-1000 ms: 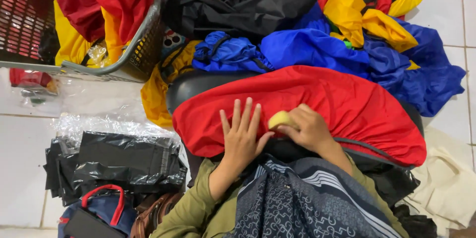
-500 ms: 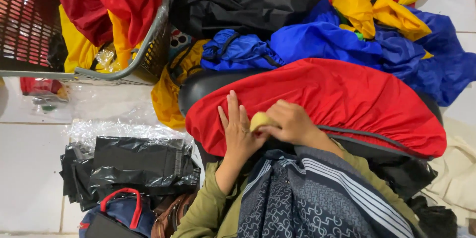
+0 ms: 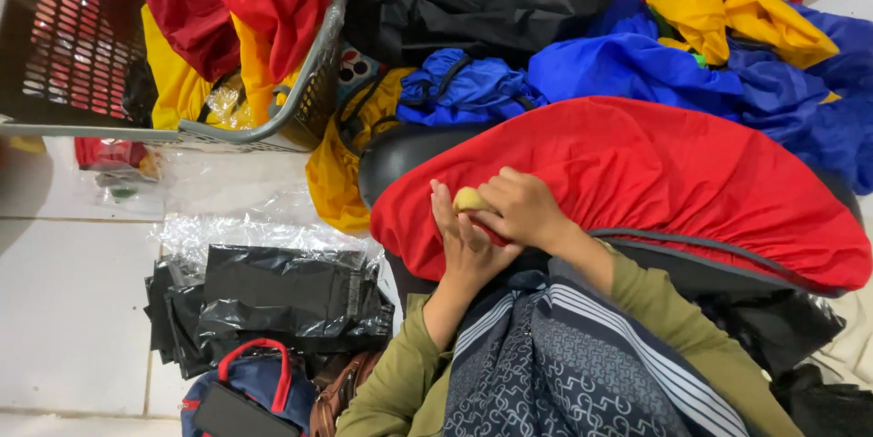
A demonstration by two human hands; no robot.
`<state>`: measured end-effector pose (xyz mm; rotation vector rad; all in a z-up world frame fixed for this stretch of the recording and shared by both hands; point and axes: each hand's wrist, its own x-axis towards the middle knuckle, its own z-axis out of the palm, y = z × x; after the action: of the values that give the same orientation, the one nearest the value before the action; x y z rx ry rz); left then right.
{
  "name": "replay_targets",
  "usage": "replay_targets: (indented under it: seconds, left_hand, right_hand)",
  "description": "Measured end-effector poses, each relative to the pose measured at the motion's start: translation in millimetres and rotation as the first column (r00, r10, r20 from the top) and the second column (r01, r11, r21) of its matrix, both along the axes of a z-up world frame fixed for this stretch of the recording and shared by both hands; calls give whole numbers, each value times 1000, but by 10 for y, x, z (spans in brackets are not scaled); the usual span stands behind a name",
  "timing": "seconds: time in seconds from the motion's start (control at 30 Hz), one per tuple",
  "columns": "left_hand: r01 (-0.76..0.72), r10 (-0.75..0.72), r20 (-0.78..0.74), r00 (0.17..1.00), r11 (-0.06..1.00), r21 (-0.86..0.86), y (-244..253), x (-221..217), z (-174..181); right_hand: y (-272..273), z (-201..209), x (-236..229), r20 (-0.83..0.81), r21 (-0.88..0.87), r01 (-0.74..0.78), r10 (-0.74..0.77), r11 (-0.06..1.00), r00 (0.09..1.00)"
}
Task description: Folding a red fabric cover and placing it into a clear plastic bag followed by a black shipping bag.
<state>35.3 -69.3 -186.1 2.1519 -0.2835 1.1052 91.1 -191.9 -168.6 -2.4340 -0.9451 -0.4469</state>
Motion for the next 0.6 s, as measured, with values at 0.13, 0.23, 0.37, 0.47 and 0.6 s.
replay_targets:
  seconds: [0.13, 0.23, 0.37, 0.47, 0.6]
  left_hand:
    - [88, -91, -75, 993, 995, -45, 58, -60, 182]
    - [95, -100, -70, 993, 993, -71, 109, -109, 322]
    - [-124, 124, -6, 992, 992, 9, 340, -162, 379]
    - [-195, 190, -224, 956, 981, 0, 501, -237, 112]
    - [-155, 140, -505, 852, 988, 12, 612, -230, -12]
  right_hand:
    - [-228, -181, 602, 96, -67, 230, -223, 971, 970]
    - [-322, -220, 709, 83, -71, 495, -490, 866, 868]
    - [48, 182, 302, 20, 173, 108, -113, 979, 993]
    - [208, 25, 236, 30, 180, -91, 87, 979, 996]
    - [48, -149, 577, -47, 130, 361, -358, 924, 933]
